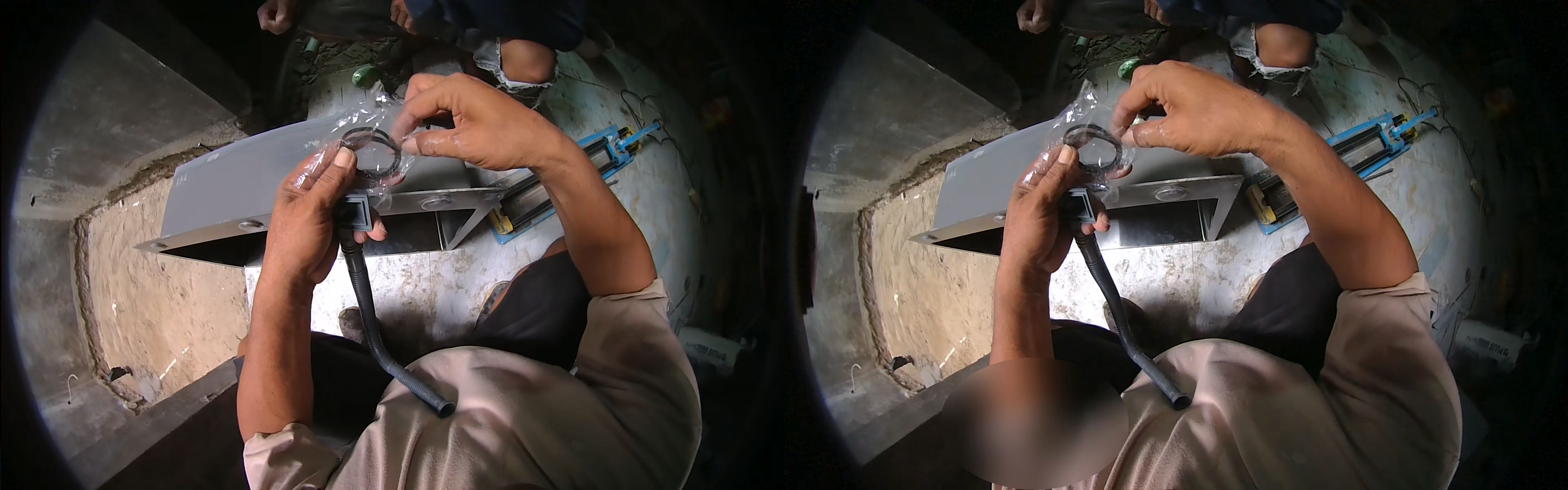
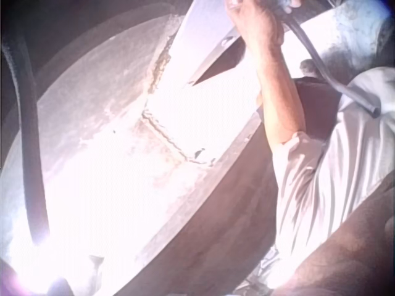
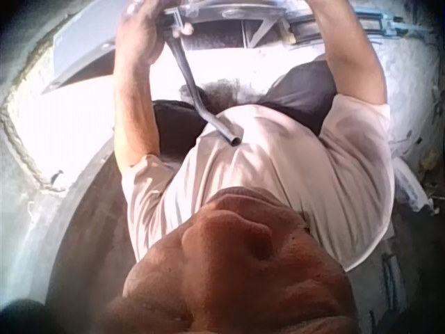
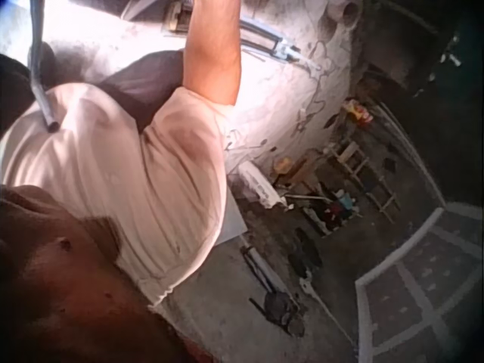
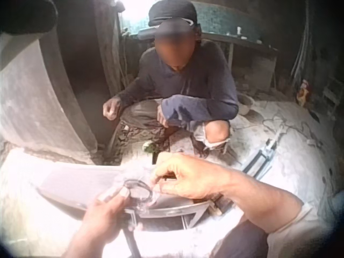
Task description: The person assembles an overflow pipe and fittings onto a metal sink with an assistant. They then turn the sink over, work inside the basin using a screwdriver, and unpack plumbing parts from a cardboard box.
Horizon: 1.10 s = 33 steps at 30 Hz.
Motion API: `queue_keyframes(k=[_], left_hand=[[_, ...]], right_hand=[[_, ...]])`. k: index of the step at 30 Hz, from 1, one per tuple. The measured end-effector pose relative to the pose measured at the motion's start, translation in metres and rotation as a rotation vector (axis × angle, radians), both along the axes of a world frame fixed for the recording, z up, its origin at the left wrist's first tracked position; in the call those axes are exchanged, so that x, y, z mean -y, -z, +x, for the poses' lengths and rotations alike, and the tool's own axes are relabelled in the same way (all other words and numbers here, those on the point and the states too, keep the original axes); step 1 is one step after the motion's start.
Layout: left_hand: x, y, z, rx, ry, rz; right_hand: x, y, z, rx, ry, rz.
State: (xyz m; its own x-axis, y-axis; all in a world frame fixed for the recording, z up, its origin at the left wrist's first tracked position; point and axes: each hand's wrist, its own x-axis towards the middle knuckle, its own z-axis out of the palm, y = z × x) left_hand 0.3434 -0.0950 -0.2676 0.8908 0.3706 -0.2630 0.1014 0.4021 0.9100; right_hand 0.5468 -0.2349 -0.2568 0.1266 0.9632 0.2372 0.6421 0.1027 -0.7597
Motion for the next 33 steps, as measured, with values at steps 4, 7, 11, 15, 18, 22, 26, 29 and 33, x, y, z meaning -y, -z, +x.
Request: queue_keyframes(k=[4, 7, 11, 15, 18, 22, 26, 29, 33], left_hand=[[0.001, 0.001, -0.001, 0.034, 0.004, -0.038], [0.003, 0.001, 0.0, 0.052, 0.023, -0.051], [0.005, -0.003, 0.001, 0.034, 0.048, -0.058], [0.008, -0.006, 0.002, 0.037, -0.016, 0.005], [0.014, -0.008, 0.005, 0.061, -0.036, 0.013], [0.018, -0.016, 0.008, 0.13, -0.008, -0.042], [0.02, -0.015, 0.008, 0.141, -0.029, -0.049], [0.022, -0.013, 0.01, 0.115, -0.08, -0.007], [0.025, -0.008, 0.015, 0.067, -0.097, -0.01]], right_hand=[[-0.005, 0.006, 0.006, -0.099, -0.112, -0.13], [-0.008, 0.007, 0.003, -0.26, -0.111, -0.265], [-0.01, 0.004, -0.004, -0.328, -0.154, -0.33], [-0.009, 0.007, -0.007, -0.439, -0.159, -0.284], [-0.005, 0.011, -0.008, -0.409, -0.148, -0.227], [-0.002, 0.021, -0.01, -0.357, -0.189, -0.017], [0.009, 0.02, -0.014, -0.288, -0.104, 0.11], [0.023, 0.007, -0.009, -0.183, 0.135, 0.121], [0.038, -0.009, -0.001, -0.43, 0.222, 0.041]])
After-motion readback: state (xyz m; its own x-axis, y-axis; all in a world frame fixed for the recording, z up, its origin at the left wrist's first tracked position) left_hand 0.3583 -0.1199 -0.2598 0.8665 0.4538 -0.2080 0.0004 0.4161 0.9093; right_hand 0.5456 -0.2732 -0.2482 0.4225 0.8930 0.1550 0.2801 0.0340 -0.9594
